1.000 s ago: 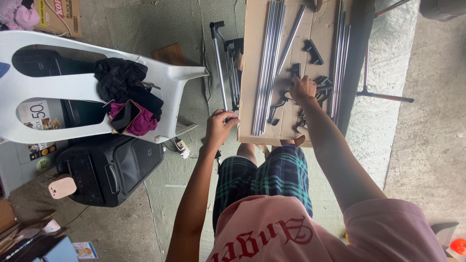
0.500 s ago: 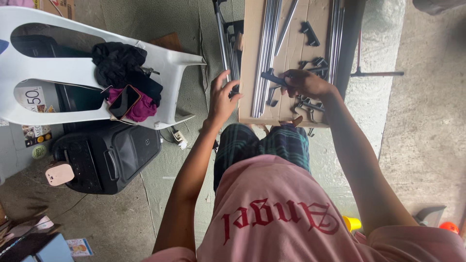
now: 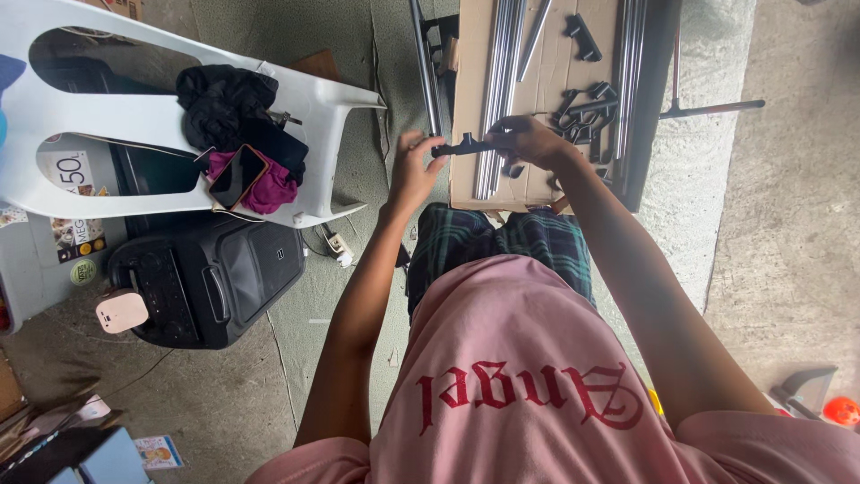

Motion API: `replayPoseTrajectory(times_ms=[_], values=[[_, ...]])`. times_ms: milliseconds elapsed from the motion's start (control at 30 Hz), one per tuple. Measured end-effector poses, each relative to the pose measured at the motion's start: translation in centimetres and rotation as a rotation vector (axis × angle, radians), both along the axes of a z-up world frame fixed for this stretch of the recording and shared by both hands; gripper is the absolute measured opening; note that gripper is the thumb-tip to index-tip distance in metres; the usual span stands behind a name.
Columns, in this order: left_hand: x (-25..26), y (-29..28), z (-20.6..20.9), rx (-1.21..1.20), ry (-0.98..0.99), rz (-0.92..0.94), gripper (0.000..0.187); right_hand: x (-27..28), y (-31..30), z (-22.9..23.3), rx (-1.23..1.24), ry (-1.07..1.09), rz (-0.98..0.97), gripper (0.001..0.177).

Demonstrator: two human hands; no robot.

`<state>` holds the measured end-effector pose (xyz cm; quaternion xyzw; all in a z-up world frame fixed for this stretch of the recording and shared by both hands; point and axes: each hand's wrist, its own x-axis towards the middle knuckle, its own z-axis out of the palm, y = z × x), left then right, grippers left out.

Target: The person assembles a metal frame by connecting metal poles with black plastic connectors. They pick up poles and connectors from a cardboard box, insert the connectors into the poles, and assemble the structure on the floor.

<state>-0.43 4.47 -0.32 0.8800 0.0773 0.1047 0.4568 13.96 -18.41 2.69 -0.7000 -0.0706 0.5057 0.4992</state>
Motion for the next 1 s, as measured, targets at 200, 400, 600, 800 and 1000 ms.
replayPoseTrajectory(times_ms=[200, 400, 600, 800, 1000], values=[[-0.1, 0.0, -0.7, -0.065, 0.114, -0.015, 0.024, -1.0, -0.4, -2.5, 0.079, 0.128, -0.122, 0.031], [0.3, -0.1, -1.0, -0.03, 0.168, -0.014, 0.025, -1.8, -0.8, -4.7, 0.214, 0.227, -0.259, 0.026], [0.3, -0.2, -1.3, -0.011, 0.174, -0.011, 0.024, -2.9, -0.5, -4.8, 0.245, 0.07, -0.266, 0.027], [0.4, 0.7, -1.4, -0.186, 0.164, -0.074, 0.036, -1.7, 1.4, -0.5, 0.098, -0.14, -0.297, 0.03], [-1.6, 0.8, -1.6, -0.316, 0.092, -0.004, 0.06, -1.6, 3.2, 1.7, 0.096, -0.318, -0.013, 0.029]])
